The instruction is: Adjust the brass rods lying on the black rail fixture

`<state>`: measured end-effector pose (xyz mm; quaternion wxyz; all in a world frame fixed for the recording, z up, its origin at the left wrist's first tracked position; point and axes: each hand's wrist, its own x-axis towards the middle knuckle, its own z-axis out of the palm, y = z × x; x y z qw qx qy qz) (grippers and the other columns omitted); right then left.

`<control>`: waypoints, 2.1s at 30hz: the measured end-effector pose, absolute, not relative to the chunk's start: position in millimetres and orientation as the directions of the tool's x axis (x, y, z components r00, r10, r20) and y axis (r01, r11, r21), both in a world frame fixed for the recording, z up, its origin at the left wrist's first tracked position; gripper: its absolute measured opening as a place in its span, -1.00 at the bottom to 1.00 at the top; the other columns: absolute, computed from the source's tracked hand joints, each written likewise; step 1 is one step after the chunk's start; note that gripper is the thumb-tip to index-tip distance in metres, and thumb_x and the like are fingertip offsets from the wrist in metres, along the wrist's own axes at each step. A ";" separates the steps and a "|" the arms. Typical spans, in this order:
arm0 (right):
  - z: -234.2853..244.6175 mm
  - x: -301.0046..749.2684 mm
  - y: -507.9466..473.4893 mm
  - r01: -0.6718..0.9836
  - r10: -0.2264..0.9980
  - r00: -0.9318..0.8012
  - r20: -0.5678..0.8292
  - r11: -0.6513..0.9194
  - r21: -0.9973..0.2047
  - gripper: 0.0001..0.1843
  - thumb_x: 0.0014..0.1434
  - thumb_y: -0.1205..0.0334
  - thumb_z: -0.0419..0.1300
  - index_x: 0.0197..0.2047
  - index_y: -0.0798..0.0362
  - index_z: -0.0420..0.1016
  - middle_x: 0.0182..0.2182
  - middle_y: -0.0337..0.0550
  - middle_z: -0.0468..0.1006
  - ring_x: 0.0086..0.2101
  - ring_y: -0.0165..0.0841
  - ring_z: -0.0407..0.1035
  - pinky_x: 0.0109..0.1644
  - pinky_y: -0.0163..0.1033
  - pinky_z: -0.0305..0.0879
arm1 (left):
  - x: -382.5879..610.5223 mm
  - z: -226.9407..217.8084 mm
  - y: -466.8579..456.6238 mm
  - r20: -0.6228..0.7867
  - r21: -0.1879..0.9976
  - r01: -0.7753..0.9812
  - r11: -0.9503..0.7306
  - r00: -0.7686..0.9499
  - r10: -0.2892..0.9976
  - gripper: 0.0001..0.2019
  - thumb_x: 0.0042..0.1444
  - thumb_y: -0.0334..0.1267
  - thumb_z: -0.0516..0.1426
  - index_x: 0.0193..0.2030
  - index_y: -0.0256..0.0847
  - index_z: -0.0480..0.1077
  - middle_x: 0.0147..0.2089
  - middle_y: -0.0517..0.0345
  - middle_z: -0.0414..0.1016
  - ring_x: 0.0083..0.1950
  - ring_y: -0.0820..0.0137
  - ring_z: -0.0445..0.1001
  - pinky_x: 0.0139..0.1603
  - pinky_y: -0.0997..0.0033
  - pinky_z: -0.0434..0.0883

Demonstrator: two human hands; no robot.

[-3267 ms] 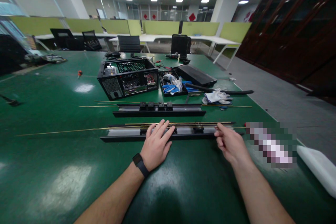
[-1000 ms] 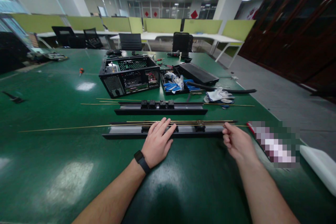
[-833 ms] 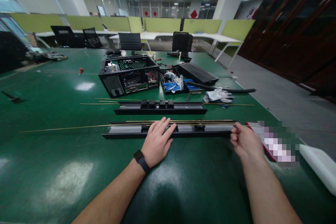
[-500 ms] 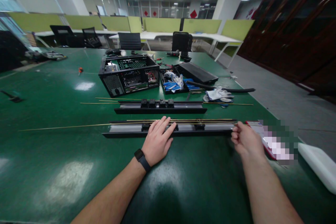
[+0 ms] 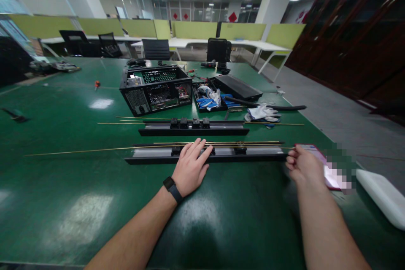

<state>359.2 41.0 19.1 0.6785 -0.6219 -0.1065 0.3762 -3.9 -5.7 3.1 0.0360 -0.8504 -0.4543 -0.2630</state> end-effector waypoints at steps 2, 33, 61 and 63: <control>18.9 361.7 41.3 -0.367 0.638 0.705 -0.310 -0.046 -0.929 -0.82 0.23 0.36 0.21 -0.40 0.02 0.34 -0.61 -0.34 0.33 -0.74 -0.54 0.10 -0.77 -0.44 -0.12 | -4.0 3.1 -5.8 0.481 0.179 0.790 -0.586 0.449 0.753 -0.43 0.28 -0.32 0.13 0.43 -0.15 0.21 0.48 -0.09 0.20 0.53 0.11 0.08 0.49 -0.07 0.09; 14.0 329.9 38.0 -0.246 0.719 0.659 -0.219 -0.070 -0.967 -0.80 0.22 0.29 0.27 -0.42 0.06 0.38 -0.62 -0.37 0.36 -0.76 -0.58 0.13 -0.79 -0.48 -0.07 | -3.6 1.6 -5.9 0.475 0.155 0.804 -0.575 0.449 0.757 -0.42 0.29 -0.30 0.15 0.44 -0.15 0.20 0.49 -0.08 0.19 0.54 0.08 0.06 0.49 -0.06 0.07; 13.7 297.6 30.6 -0.266 0.770 0.580 -0.268 -0.132 -0.955 -0.76 0.15 0.13 0.35 -0.34 0.11 0.45 -0.63 -0.25 0.46 -0.79 -0.53 0.11 -0.82 -0.46 -0.15 | -3.4 1.8 -5.3 0.467 0.177 0.803 -0.570 0.441 0.767 -0.43 0.29 -0.30 0.15 0.43 -0.14 0.22 0.49 -0.07 0.18 0.54 0.10 0.06 0.50 -0.06 0.07; 15.4 296.0 29.7 -0.283 0.771 0.581 -0.260 -0.108 -0.953 -0.75 0.13 0.14 0.37 -0.37 0.10 0.43 -0.65 -0.28 0.43 -0.79 -0.54 0.10 -0.83 -0.45 -0.16 | -3.3 1.9 -5.3 0.466 0.178 0.803 -0.569 0.440 0.767 -0.43 0.29 -0.29 0.14 0.43 -0.14 0.21 0.50 -0.06 0.18 0.54 0.10 0.06 0.50 -0.06 0.07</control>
